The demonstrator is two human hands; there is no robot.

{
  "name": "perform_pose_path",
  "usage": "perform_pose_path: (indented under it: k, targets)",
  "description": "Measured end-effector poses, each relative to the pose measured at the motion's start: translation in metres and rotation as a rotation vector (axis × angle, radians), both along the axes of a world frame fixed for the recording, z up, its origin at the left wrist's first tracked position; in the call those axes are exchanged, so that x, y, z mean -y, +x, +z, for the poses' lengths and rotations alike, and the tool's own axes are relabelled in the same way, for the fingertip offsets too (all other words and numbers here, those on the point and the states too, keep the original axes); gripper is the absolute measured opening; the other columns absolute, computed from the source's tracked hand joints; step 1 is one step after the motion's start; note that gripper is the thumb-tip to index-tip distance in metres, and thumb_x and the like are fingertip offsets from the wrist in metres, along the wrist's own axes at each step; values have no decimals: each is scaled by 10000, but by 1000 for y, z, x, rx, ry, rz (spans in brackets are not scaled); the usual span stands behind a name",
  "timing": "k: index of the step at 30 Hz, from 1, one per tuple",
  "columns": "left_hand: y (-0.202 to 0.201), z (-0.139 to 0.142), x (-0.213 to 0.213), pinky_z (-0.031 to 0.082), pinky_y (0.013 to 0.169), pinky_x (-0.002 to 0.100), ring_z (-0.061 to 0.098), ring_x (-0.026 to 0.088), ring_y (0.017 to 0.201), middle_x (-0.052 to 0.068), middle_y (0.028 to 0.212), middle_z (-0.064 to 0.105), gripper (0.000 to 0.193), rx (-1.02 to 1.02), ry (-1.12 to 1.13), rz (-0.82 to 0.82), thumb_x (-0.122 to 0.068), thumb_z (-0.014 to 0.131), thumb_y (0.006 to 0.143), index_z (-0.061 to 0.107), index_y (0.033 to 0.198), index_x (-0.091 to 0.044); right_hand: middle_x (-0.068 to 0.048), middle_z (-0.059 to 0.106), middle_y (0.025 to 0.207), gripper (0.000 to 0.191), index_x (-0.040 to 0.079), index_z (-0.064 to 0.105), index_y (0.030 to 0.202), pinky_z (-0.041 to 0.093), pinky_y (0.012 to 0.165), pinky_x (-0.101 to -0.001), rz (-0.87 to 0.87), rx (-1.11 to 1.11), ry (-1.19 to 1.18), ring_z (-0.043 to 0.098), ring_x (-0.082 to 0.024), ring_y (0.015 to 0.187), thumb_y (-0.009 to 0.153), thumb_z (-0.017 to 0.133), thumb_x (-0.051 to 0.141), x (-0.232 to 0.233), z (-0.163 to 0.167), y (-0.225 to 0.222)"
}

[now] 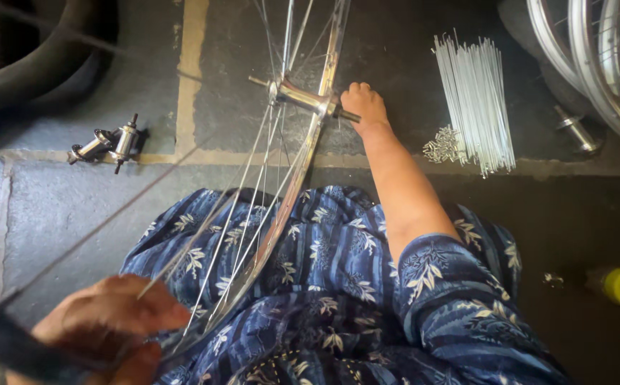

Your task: The person sits on the floor with a bicycle wheel rim on their lap and laces spokes into it, threading each spoke through the hub flange and rim eyelets one at a time, taking new spokes from a bundle on the floor beside them.

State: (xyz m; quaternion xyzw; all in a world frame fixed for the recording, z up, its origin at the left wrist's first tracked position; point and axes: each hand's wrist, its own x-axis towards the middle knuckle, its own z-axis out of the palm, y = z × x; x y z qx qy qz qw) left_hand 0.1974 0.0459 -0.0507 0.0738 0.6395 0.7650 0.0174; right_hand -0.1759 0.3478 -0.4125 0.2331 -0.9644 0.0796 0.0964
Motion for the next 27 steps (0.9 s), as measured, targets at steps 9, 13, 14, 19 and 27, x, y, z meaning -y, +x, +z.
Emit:
perform_pose_path:
  k: [9,13,14,19,27]
  targets:
    - [-3,28,-42,550,970,353,676,225,1068,162,1082,682,355,-73,-143,92,38,650,743,644,1098,34,-109,696,909,68,51,698,947,544,772,-401,-192,-70,-869,671,-264,884,931,695,117,-16,134,67]
    - [0,30,-66,533,800,291,646,147,899,83,994,702,237,-96,-293,174,11,673,784,678,1021,12,-19,625,966,107,64,685,1132,404,680,-254,-51,264,-1466,488,-101,793,1044,661,120,0,237,198]
    - [0,31,-73,527,770,286,634,137,859,72,960,698,204,-96,-315,182,5,677,798,692,1002,10,-30,621,1083,183,68,658,1195,456,820,-248,78,259,-1474,533,-101,923,1020,679,117,3,256,243]
    - [5,30,-127,563,818,277,667,115,900,24,975,712,248,-264,-183,224,-54,665,835,631,1079,-27,-105,493,1454,49,101,703,1034,458,1099,-332,585,364,-1420,507,-188,1306,996,720,126,9,298,401]
    - [1,25,-129,538,984,267,677,109,1075,0,1130,711,346,-370,-41,-357,-243,556,949,621,1226,-45,-64,636,1084,183,77,758,1027,546,900,-313,435,81,-1157,637,-178,1029,869,831,24,4,277,445]
